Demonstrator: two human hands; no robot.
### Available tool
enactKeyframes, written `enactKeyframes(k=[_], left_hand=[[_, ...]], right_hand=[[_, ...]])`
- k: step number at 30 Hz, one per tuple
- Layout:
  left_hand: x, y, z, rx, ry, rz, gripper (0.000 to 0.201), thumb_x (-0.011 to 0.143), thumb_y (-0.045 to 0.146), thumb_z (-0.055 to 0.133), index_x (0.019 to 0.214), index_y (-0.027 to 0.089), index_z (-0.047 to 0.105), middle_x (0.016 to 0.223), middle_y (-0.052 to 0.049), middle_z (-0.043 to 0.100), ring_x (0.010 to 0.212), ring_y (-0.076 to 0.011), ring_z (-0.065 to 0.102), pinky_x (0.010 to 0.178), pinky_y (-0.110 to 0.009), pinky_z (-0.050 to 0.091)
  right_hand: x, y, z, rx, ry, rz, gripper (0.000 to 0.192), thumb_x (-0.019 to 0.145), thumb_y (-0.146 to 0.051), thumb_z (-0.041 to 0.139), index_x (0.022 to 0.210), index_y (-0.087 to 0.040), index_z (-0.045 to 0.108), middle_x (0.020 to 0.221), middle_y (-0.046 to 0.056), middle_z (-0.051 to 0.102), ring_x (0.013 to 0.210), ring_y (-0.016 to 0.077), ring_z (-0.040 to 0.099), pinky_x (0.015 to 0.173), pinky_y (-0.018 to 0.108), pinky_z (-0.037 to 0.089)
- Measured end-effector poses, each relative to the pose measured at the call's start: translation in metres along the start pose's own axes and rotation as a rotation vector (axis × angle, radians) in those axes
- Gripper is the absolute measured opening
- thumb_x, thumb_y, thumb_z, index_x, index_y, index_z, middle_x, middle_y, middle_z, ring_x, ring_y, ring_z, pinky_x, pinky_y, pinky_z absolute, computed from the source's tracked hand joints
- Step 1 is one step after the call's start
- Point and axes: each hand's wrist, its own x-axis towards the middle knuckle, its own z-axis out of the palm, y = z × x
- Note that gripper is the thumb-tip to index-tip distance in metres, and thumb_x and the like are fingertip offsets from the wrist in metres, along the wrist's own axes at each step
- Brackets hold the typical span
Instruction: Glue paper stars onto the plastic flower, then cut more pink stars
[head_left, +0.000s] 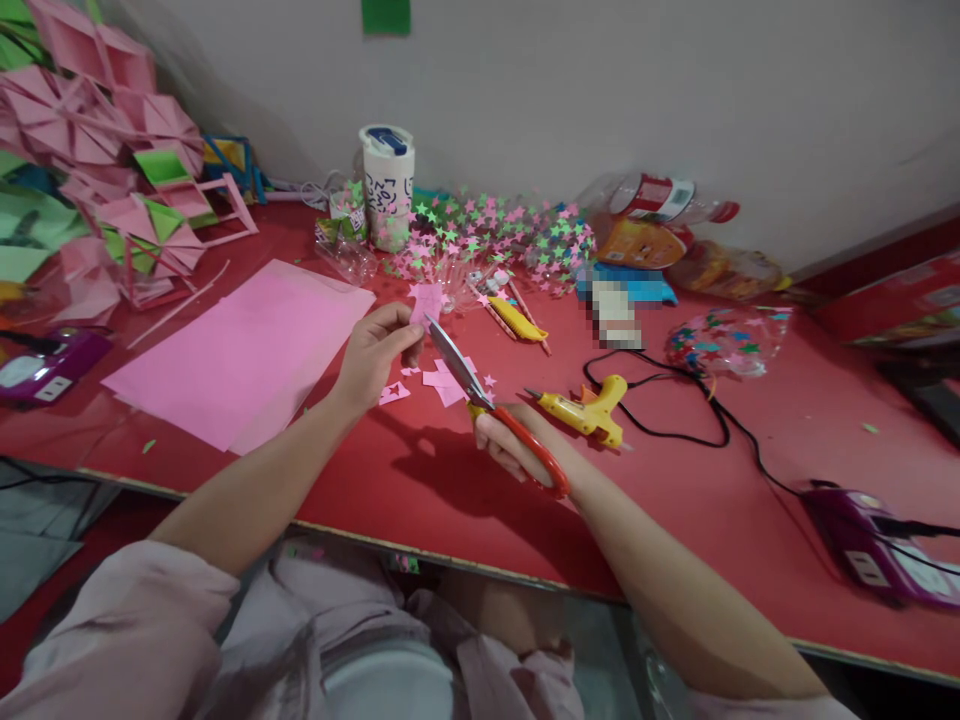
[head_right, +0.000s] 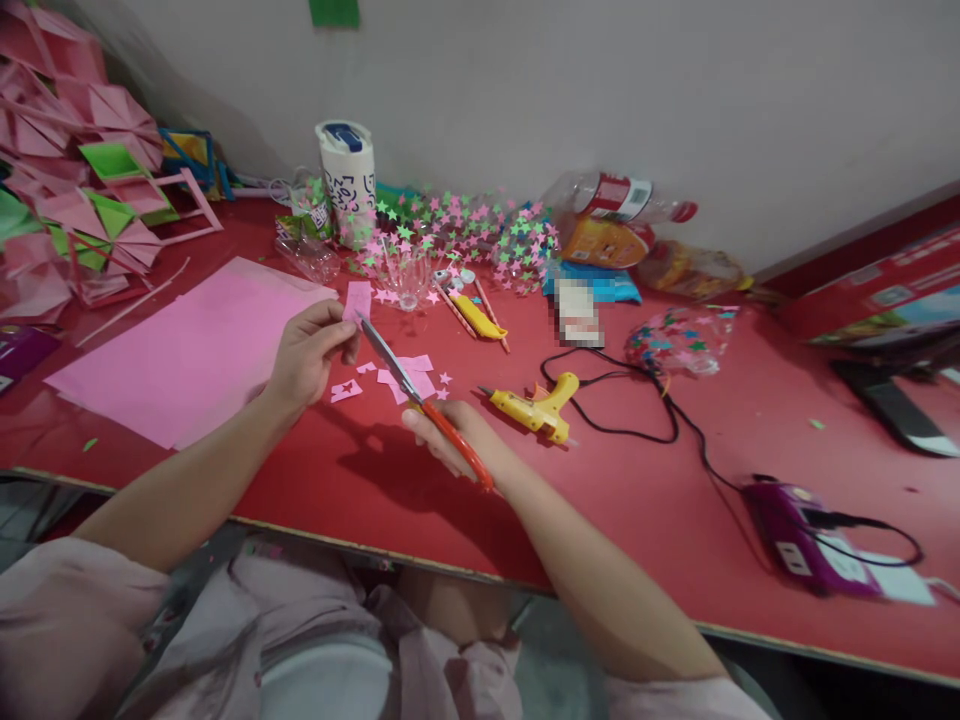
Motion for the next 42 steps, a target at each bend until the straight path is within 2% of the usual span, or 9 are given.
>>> enactKeyframes(k=[9,17,21,31,42], left_hand=[[0.005,0.0,-0.007,0.063,-0.048,-0.018,0.01,0.071,0.02,0.061,0.062,0.017,0.057,0.05,0.005,0.052,0.044,-0.0047,0.047,0.042,-0.017,0.039],[0.001,-0.002,0.0,0.007,0.014,-0.039,0.009,0.07,0.02,0.061,0.063,0.018,0.055,0.051,0.005,0.052,0.044,-0.0044,0.046,0.041,-0.016,0.038],[-0.001,-0.004,0.004,-0.001,0.048,-0.031,0.011,0.071,0.02,0.06,0.062,0.018,0.054,0.051,0.005,0.052,0.044,-0.0044,0.046,0.042,-0.016,0.038],[-0.002,-0.006,0.005,-0.026,0.045,-0.037,0.012,0.073,0.019,0.059,0.062,0.018,0.054,0.05,0.006,0.052,0.043,-0.0041,0.047,0.043,-0.017,0.038],[0.0,-0.003,0.003,-0.02,0.042,-0.056,0.012,0.071,0.02,0.06,0.061,0.018,0.054,0.049,0.006,0.052,0.042,-0.004,0.047,0.043,-0.016,0.039]], right_hand=[[0.0,0.001,0.002,0.011,0.05,0.042,0.047,0.078,-0.063,0.053,0.063,-0.019,0.045,0.035,-0.009,0.037,0.028,0.0057,0.034,0.034,0.02,0.026],[0.001,0.004,0.011,0.065,0.11,0.058,0.048,0.075,-0.064,0.055,0.062,-0.02,0.044,0.034,-0.009,0.036,0.026,0.0052,0.032,0.03,0.019,0.021],[0.002,0.005,0.014,0.06,0.136,0.058,0.047,0.076,-0.062,0.056,0.061,-0.02,0.044,0.034,-0.008,0.037,0.026,0.0056,0.033,0.03,0.02,0.023],[0.004,0.011,0.014,0.06,0.144,0.051,0.049,0.074,-0.065,0.058,0.061,-0.02,0.045,0.035,-0.009,0.036,0.026,0.0053,0.032,0.029,0.019,0.022],[0.002,0.004,0.01,-0.015,0.144,0.027,0.049,0.074,-0.066,0.056,0.06,-0.021,0.043,0.038,-0.009,0.035,0.028,0.0058,0.033,0.031,0.019,0.024]])
